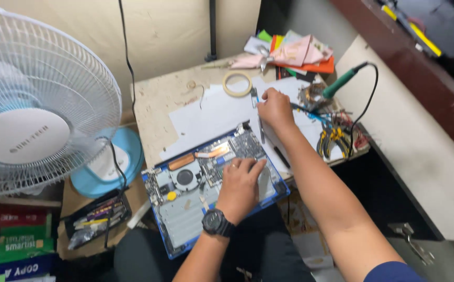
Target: The person works on the internal components of a disassembled laptop placed on their lap. They use a screwdriver to remove screws and a small circuit board, then use tweezers to manipulate a connector on the motherboard.
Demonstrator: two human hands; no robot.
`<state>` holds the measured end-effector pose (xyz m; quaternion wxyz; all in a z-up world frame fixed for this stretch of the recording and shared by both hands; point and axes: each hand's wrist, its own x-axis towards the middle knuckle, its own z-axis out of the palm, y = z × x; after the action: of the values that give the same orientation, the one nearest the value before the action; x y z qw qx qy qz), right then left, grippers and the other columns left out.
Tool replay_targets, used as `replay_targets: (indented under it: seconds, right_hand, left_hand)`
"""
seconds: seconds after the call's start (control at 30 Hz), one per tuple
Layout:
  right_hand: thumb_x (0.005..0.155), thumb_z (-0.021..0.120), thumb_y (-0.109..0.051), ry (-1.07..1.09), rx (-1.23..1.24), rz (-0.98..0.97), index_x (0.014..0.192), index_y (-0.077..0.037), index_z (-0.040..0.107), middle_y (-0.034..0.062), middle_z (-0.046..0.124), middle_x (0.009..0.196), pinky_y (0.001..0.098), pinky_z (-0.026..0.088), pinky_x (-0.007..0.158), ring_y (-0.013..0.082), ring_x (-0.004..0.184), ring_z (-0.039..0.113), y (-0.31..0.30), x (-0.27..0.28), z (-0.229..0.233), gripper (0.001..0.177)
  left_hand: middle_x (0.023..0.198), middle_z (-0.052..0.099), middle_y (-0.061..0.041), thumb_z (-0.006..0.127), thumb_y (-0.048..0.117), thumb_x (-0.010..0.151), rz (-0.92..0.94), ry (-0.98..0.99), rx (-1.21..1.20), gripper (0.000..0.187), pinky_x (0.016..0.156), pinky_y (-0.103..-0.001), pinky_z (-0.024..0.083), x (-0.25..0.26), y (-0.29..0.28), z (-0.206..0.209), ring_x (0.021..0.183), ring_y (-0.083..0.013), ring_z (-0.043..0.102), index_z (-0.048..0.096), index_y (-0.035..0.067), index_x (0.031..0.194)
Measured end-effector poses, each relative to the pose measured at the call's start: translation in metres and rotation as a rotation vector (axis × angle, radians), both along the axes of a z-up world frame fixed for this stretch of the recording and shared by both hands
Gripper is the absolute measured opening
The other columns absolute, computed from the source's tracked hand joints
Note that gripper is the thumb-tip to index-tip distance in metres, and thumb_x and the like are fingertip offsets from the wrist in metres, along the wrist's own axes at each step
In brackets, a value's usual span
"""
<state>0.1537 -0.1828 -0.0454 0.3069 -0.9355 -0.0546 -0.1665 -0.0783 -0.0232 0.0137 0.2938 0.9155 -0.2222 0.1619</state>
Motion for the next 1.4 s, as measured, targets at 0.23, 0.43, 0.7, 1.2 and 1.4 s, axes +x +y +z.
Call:
replay_targets:
  seconds: [0.23, 0.43, 0.7, 1.2, 1.4]
  right_hand:
    - [0.081, 0.080, -0.026, 0.408, -0.102, -0.164, 0.113, -0.001, 0.061, 0.0259, 0.069, 0.110, 0.0496, 0.054, 0.092, 0.0428, 0.107, 0.067, 0.036, 0.006, 0.047, 0.045]
    - [0.083, 0.071, -0.013, 0.455, -0.146, -0.233, 0.122, 0.003, 0.056, 0.0285, 0.069, 0.115, 0.0499, 0.053, 0.095, 0.0443, 0.110, 0.067, 0.039, 0.015, 0.043, 0.045]
    - [0.080, 0.072, -0.016, 0.428, -0.162, -0.215, 0.094, 0.003, 0.074, 0.0281, 0.072, 0.103, 0.0471, 0.056, 0.091, 0.0432, 0.101, 0.071, 0.032, 0.010, 0.041, 0.024]
    - [0.083, 0.076, -0.015, -0.045, 0.186, 0.081, 0.104, 0.000, 0.073, 0.0113, 0.066, 0.083, 0.0342, 0.056, 0.062, 0.0207, 0.063, 0.066, 0.002, -0.193, 0.090, 0.026]
    - [0.082, 0.077, -0.006, 0.015, 0.231, 0.210, 0.108, -0.001, 0.073, 0.0077, 0.063, 0.083, 0.0287, 0.052, 0.054, 0.0146, 0.059, 0.061, 0.000, -0.241, 0.109, 0.027]
  left_hand:
    - [0.118, 0.064, -0.011, 0.065, -0.003, 0.068, -0.009, 0.000, -0.034, 0.062, 0.093, -0.047, 0.045, 0.003, 0.005, -0.003, 0.110, -0.0349, 0.057, 0.065, 0.007, 0.129]
    - [0.119, 0.065, -0.012, 0.065, -0.004, 0.073, -0.017, 0.016, -0.060, 0.059, 0.099, -0.049, 0.044, 0.002, 0.009, -0.005, 0.114, -0.0359, 0.057, 0.063, 0.005, 0.131]
    - [0.114, 0.067, -0.018, 0.059, -0.011, 0.074, -0.078, 0.039, -0.307, 0.042, 0.096, -0.043, 0.052, 0.001, 0.018, -0.005, 0.109, -0.0374, 0.063, 0.066, -0.001, 0.115]
    - [0.115, 0.072, -0.007, 0.064, 0.012, 0.098, 0.035, 0.774, -1.287, 0.036, 0.081, -0.030, 0.059, 0.009, -0.002, -0.026, 0.097, -0.0135, 0.070, 0.064, 0.001, 0.133]
    - [0.122, 0.067, -0.006, 0.056, 0.017, 0.110, -0.286, 0.913, -1.637, 0.039, 0.090, -0.031, 0.054, 0.001, -0.007, -0.031, 0.106, -0.0129, 0.064, 0.057, 0.004, 0.148]
